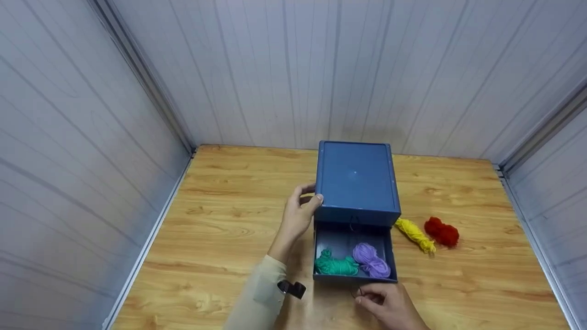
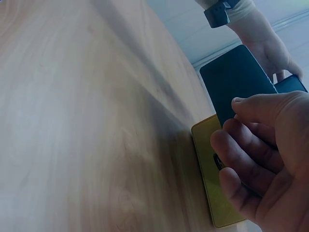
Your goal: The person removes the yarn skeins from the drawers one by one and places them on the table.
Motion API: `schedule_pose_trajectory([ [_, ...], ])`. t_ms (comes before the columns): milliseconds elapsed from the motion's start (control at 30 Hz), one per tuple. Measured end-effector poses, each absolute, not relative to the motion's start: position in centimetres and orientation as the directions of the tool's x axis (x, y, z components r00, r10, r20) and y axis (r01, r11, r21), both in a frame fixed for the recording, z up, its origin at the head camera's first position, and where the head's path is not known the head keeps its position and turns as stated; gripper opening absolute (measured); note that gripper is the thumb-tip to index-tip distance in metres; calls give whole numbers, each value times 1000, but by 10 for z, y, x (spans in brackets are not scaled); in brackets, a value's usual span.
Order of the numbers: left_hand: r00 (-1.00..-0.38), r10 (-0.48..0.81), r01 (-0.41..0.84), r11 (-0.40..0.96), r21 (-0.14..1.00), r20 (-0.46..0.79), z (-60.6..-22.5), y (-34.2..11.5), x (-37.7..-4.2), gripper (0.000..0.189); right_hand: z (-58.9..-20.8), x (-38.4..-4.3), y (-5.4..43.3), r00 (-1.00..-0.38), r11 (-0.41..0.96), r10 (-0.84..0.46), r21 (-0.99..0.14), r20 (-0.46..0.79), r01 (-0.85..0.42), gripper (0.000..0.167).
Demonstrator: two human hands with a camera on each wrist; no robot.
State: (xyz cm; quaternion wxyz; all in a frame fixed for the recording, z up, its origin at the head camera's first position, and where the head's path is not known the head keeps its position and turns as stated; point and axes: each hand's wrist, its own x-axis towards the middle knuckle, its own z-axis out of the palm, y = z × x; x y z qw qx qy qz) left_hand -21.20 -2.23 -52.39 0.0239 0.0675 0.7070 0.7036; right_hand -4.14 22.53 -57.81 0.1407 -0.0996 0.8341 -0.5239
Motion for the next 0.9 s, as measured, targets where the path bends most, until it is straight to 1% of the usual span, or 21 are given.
schedule_pose_trajectory([
  [100, -990, 128, 67, 5, 998, 66, -524, -22, -212, 44, -579, -39, 226, -939, 432, -322, -901, -117, -35, 17],
  [200, -990, 123, 72, 1, 997, 71, -524, -22, -212, 44, -580, -39, 226, -937, 437, -322, -899, -133, -22, 18],
  [367, -990, 126, 66, -6, 998, 66, -524, -21, -212, 44, -580, -38, 225, -941, 468, -296, -884, -164, 6, 20],
  [533, -990, 128, 51, -23, 998, 53, -524, -21, -211, 45, -579, -37, 226, -948, 500, -277, -866, -157, -3, 24],
  [633, -991, 124, 54, -21, 998, 57, -524, -22, -212, 44, -577, -34, 227, -954, 505, -268, -863, -130, -24, 24],
  [733, -991, 124, 56, -23, 998, 59, -525, -22, -212, 44, -573, -31, 229, -962, 506, -258, -861, -87, -58, 20],
  [900, -990, 129, 53, -16, 998, 55, -525, -22, -212, 44, -564, -25, 231, -970, 504, -243, -852, 17, -141, 13],
])
